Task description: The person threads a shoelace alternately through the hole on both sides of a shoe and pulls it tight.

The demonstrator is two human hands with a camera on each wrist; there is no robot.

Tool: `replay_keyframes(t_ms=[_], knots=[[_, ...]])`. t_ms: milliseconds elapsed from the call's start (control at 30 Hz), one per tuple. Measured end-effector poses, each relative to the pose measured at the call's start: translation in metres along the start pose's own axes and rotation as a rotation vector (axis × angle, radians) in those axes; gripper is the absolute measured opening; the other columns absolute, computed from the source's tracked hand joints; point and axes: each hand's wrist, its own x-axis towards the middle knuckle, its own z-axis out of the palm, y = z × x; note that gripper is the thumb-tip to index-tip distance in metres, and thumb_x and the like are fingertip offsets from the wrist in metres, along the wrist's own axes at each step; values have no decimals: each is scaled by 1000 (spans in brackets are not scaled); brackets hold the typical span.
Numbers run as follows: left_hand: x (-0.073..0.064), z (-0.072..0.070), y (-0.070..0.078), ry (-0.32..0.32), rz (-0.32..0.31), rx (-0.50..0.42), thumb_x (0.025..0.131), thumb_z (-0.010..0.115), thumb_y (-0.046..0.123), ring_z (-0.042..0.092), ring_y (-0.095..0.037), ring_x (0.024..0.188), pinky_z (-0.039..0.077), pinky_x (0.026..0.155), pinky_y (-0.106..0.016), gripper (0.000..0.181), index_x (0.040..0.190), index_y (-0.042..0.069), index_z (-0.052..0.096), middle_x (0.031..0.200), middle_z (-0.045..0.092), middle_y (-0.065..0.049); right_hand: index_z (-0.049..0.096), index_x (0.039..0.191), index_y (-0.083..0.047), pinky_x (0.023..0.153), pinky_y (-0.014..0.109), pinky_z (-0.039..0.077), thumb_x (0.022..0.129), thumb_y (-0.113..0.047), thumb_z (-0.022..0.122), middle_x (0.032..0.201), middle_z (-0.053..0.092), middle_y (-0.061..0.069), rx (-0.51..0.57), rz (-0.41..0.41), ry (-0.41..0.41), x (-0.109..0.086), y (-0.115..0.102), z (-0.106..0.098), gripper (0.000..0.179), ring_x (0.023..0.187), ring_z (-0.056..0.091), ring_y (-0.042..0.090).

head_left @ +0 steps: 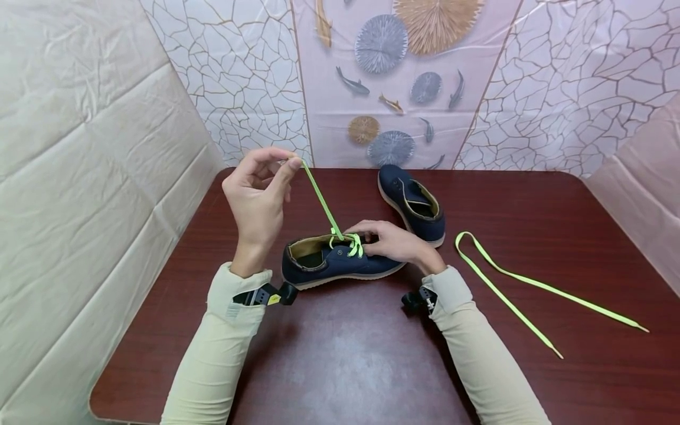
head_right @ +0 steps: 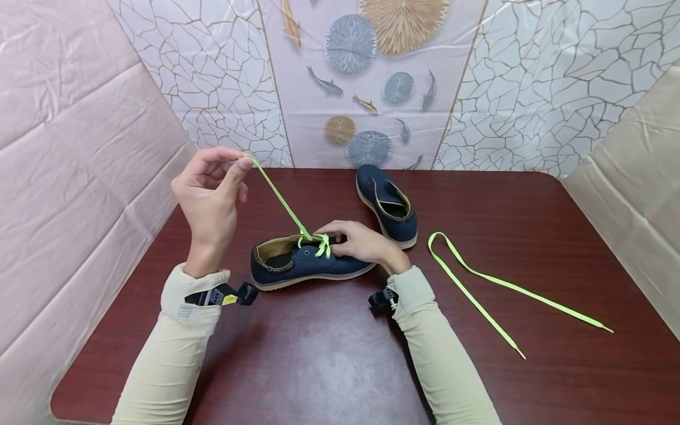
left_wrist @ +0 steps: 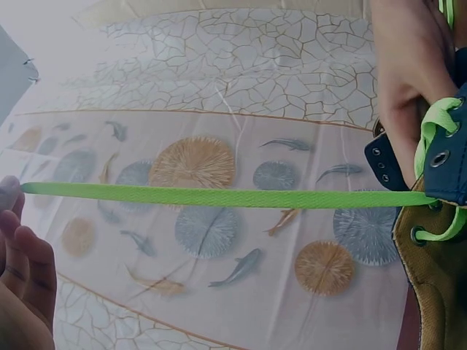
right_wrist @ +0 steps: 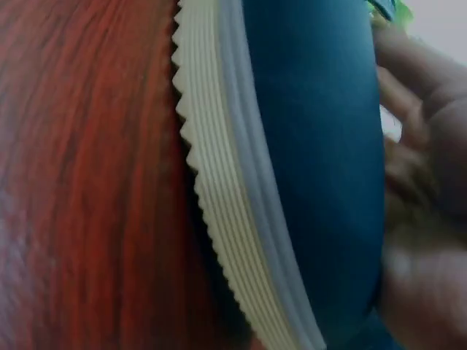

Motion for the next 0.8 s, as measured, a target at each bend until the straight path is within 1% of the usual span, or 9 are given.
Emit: replay_keyframes(t_ms=[67, 133, 200, 300, 367, 467, 600, 700, 800], knots=[[0, 0, 0, -6, -8, -2, 89, 81, -3, 43, -22, 46, 38, 45, -25, 13, 96, -9, 72, 81, 74, 0, 72, 133, -7, 83, 33, 58, 103, -2, 63, 128, 69, 10, -28, 44, 39, 2, -2, 3, 32, 95, 67, 17], [0, 0, -1, -11, -14, -4, 89, 82, -3, 43, -21, 46, 38, 45, -25, 13, 96, -9, 72, 82, 75, -1, 74, 128, -5, 72, 31, 61, 105, -2, 61, 125, 71, 13, -41, 82, 80, 3, -4, 4, 27, 84, 69, 16], [0, -1, -1, -18, -17, -3, 89, 82, -3, 43, -22, 46, 38, 45, -25, 13, 96, -9, 72, 82, 75, -1, 76, 125, -5, 69, 32, 62, 105, -2, 60, 124, 72, 14, -51, 98, 108, 3, -5, 4, 25, 83, 71, 17], [1, -1, -1, -35, -15, 0, 88, 82, -4, 44, -16, 47, 38, 46, -25, 13, 95, -9, 72, 82, 75, 0, 77, 122, -5, 65, 32, 61, 105, -4, 62, 120, 74, 14, -88, 103, 130, 0, -5, -2, 22, 77, 71, 17], [1, -1, -1, -52, -11, 5, 88, 82, -4, 45, -14, 47, 38, 46, -24, 13, 95, -9, 73, 81, 75, 2, 78, 120, -6, 63, 32, 61, 105, -5, 63, 117, 75, 13, -104, 110, 142, -2, -5, -6, 21, 75, 70, 17], [0, -1, -2, -97, -5, 14, 88, 83, -4, 46, -12, 48, 39, 47, -22, 14, 96, -10, 73, 81, 75, 5, 78, 119, -7, 63, 32, 60, 105, -5, 63, 116, 75, 12, -117, 135, 161, -8, -2, -13, 21, 76, 69, 18], [-1, 0, -2, -155, -4, 23, 88, 83, -5, 48, -10, 51, 41, 49, -21, 14, 96, -10, 73, 83, 75, 7, 78, 119, -7, 64, 33, 61, 106, -6, 63, 119, 74, 13, -97, 179, 172, -15, 1, -23, 20, 79, 70, 19], [-1, -1, -2, -179, -16, 21, 87, 82, -6, 49, -11, 53, 41, 50, -21, 13, 96, -10, 73, 85, 76, 5, 77, 120, -6, 66, 34, 61, 106, -8, 63, 118, 74, 13, -69, 191, 155, -19, 1, -29, 21, 82, 71, 20], [-1, -2, -2, -190, -33, 24, 88, 82, -5, 49, -11, 53, 41, 50, -21, 13, 97, -9, 73, 85, 76, 5, 75, 124, -5, 68, 35, 61, 106, -6, 61, 119, 73, 14, -42, 178, 130, -21, 0, -33, 23, 86, 69, 21]])
